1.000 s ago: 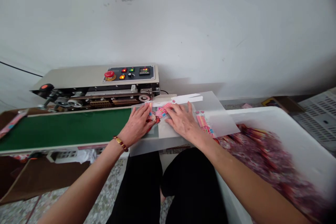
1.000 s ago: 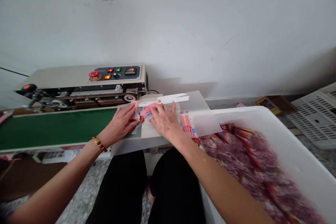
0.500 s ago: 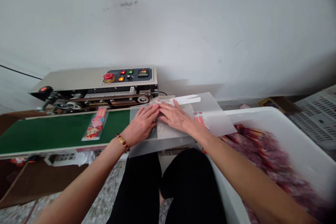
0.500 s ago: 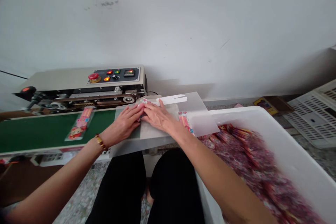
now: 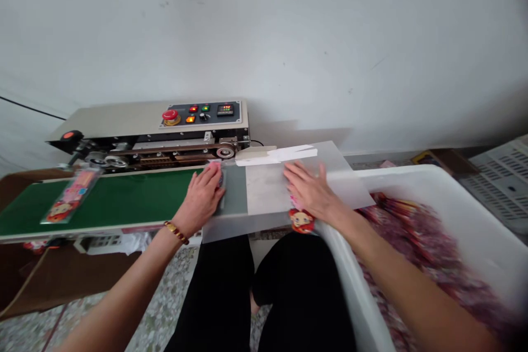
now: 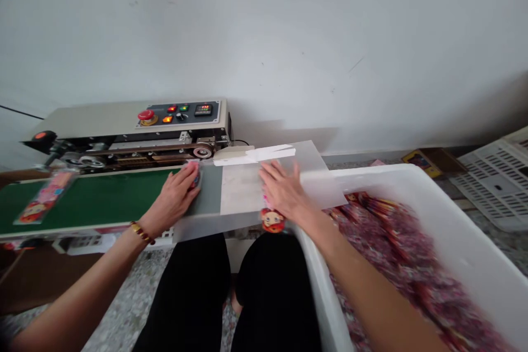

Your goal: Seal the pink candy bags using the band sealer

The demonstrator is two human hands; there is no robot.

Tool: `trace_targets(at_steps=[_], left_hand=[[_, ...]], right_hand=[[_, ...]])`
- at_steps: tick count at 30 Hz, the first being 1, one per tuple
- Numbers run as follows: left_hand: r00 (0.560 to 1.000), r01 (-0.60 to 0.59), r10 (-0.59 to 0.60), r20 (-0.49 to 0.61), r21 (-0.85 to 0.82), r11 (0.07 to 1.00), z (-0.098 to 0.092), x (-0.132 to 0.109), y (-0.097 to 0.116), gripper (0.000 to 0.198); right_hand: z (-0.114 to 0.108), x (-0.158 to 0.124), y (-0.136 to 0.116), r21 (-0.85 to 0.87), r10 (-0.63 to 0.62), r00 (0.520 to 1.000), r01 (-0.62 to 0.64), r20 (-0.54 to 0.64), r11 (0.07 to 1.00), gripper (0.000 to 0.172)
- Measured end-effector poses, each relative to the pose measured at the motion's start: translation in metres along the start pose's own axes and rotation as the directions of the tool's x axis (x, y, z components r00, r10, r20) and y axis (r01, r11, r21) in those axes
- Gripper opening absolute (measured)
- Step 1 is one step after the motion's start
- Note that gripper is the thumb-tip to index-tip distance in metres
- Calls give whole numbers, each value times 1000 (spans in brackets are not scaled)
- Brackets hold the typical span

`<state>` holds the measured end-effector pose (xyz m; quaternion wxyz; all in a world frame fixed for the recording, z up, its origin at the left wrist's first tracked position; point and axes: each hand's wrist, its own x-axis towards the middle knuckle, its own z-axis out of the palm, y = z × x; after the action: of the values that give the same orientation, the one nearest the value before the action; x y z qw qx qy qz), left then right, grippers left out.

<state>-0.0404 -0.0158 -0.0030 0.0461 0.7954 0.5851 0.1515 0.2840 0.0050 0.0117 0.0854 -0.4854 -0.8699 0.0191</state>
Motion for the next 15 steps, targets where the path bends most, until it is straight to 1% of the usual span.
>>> trace_targets(at_steps=[3,5,6,8,10,11,13,14,15], left_hand=[[997,69,-67,-38,61,996,-11,-10,-26,43],[989,121,-109,-105,109,987,-19,-13,-31,38],[985,123,-108,-133,113,986,-22,-12,-27,36],[989,57,-47,-143,72,996,-21,-4,-5,35],[993,-67,66,-98,-5,998,-12,8,28,36],[991,-116,113,-68,-33,993,-6,15,45,37],[987,-161,160,-11,-47,986,4,26,71,45],[987,-161,162,13,-38,986,7,30,79,49],[988,-149,150,31,-22,989,8,32,82,53]], right_hand=[[3,42,-41,8,52,997,-51,-64,999,32],[4,65,-61,26,74,990,-71,-121,997,28],[4,73,-67,39,91,986,-86,-142,996,26],[3,79,-73,68,126,978,-117,-164,991,26],[0,73,-70,87,155,971,-141,-182,986,26],[-3,65,-64,92,159,968,-144,-193,985,26],[-7,41,-49,97,154,963,-135,-222,986,26],[-9,26,-38,102,147,961,-126,-236,987,26],[-10,9,-28,106,139,957,-116,-253,988,26]])
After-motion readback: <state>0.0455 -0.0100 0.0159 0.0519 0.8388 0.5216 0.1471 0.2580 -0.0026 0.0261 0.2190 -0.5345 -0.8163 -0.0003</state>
